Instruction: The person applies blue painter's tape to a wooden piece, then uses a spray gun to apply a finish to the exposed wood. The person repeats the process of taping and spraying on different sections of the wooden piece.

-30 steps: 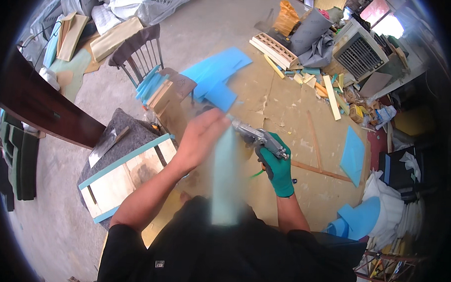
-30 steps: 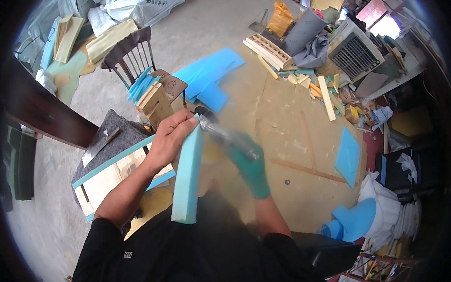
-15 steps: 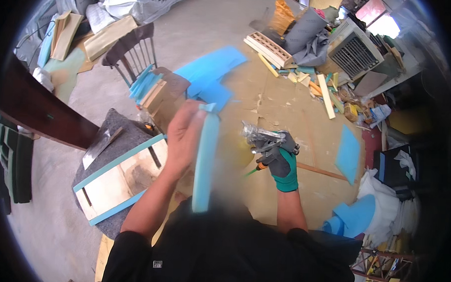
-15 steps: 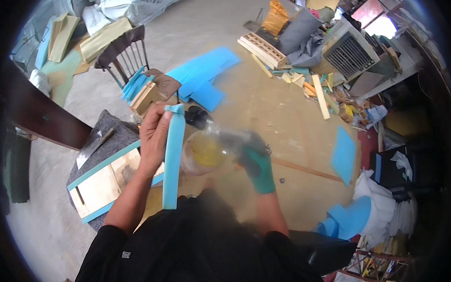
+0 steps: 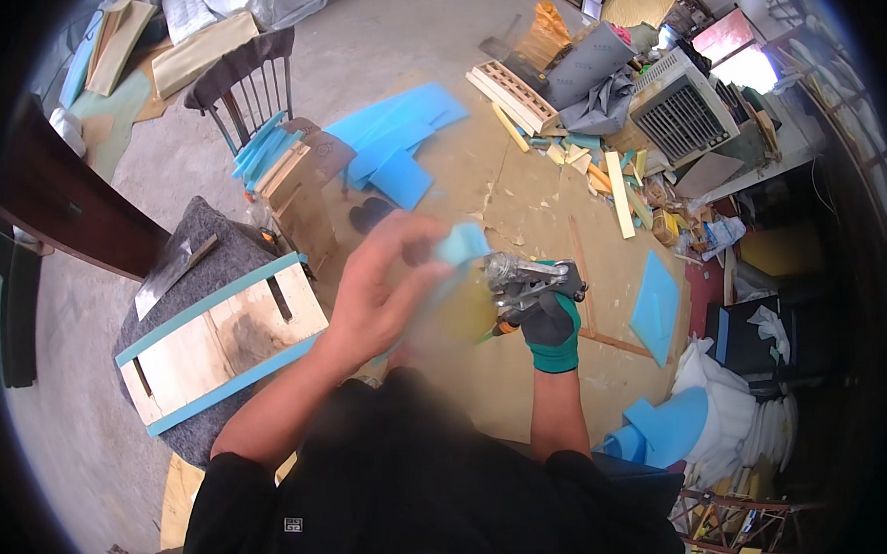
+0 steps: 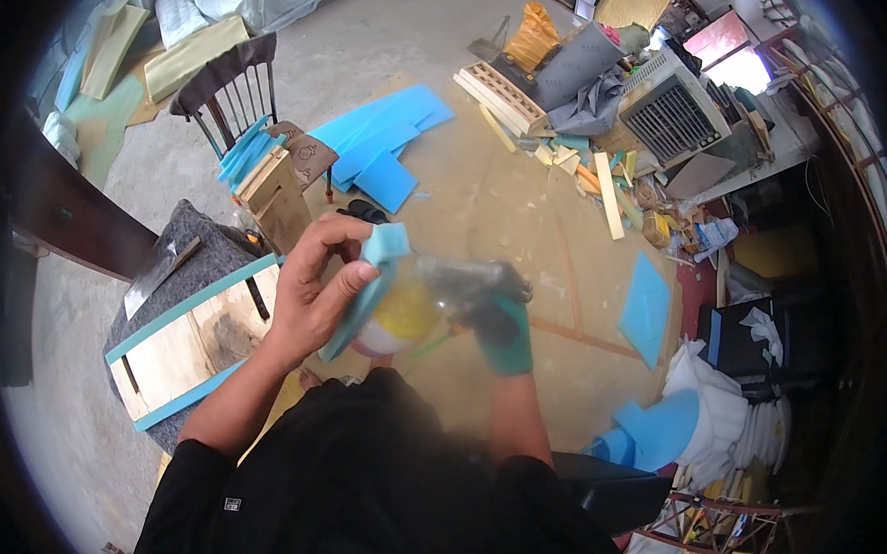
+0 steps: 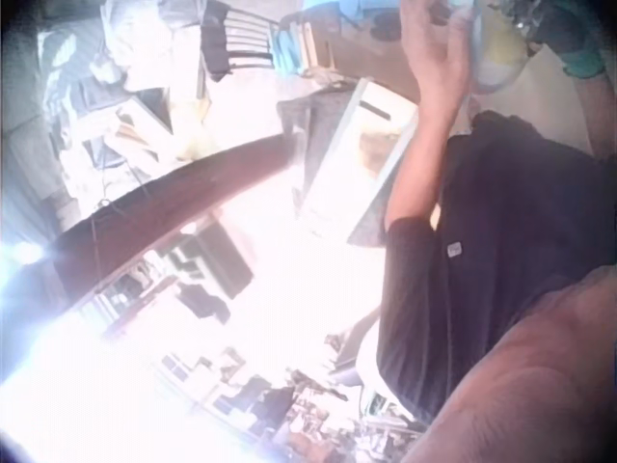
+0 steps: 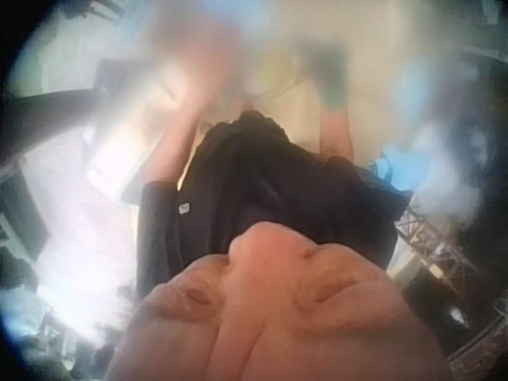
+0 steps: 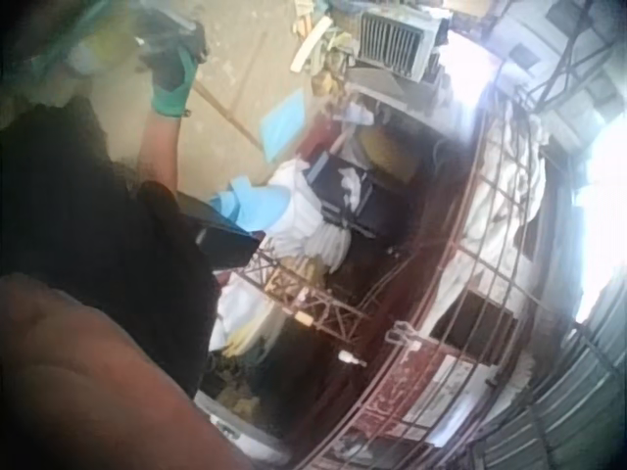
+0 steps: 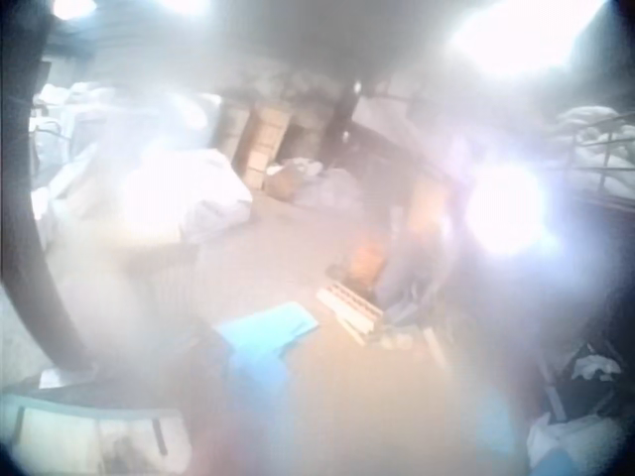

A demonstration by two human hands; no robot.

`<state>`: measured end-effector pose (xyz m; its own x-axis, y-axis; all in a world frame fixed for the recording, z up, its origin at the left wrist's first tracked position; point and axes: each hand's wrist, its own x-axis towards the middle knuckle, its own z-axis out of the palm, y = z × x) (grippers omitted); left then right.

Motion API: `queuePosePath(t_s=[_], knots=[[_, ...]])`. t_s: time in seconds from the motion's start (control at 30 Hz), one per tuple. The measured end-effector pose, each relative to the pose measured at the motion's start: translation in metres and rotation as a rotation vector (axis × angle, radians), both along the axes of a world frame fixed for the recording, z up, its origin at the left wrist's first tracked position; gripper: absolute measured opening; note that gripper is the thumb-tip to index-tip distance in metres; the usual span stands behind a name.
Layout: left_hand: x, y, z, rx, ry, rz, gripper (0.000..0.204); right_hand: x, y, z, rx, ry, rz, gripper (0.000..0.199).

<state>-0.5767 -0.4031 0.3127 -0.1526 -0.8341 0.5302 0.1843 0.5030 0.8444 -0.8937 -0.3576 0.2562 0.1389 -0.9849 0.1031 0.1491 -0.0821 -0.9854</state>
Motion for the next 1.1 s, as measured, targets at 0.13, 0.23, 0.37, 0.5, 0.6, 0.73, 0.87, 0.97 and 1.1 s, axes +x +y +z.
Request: queuePosePath(t_s=[0.13,0.23,0.37,0.5,0.6,0.73,0.87,0.97,1.1], knots=[[-0.001,0.007,0.005,0.007,-0.024,-0.062,0.031,0.013,-0.003,0.016,0.03,-0.05,0.045,0.058],[0.003,0.001,-0.006,-0.03,-0.077,-0.113,0.029,0.027,-0.005,0.03,0.087,0.05,0.045,0.059],[0.009,-0.003,-0.009,0.012,-0.136,-0.141,0.018,-0.002,-0.006,0.006,0.181,0.218,0.046,0.057],[0.039,0.003,-0.006,0.107,-0.201,-0.356,0.016,0.022,-0.003,0.02,0.233,-0.102,0.042,0.05],[0.05,0.011,-0.021,0.157,-0.22,-0.29,0.015,0.028,-0.014,0.019,0.247,-0.01,0.11,0.05],[0.071,0.019,-0.029,0.358,-0.216,-0.304,0.014,0.048,-0.024,0.018,0.227,0.149,0.132,0.047],[0.105,0.019,-0.05,0.306,-0.352,-0.049,0.016,0.078,-0.03,0.014,0.246,0.059,0.046,0.045],[0.175,0.015,-0.073,0.332,-0.358,0.147,0.018,0.09,-0.048,0.004,0.289,0.084,-0.074,0.041],[0.291,0.086,-0.138,0.627,-0.685,0.464,0.016,0.071,-0.099,-0.051,0.347,0.329,-0.094,0.039]])
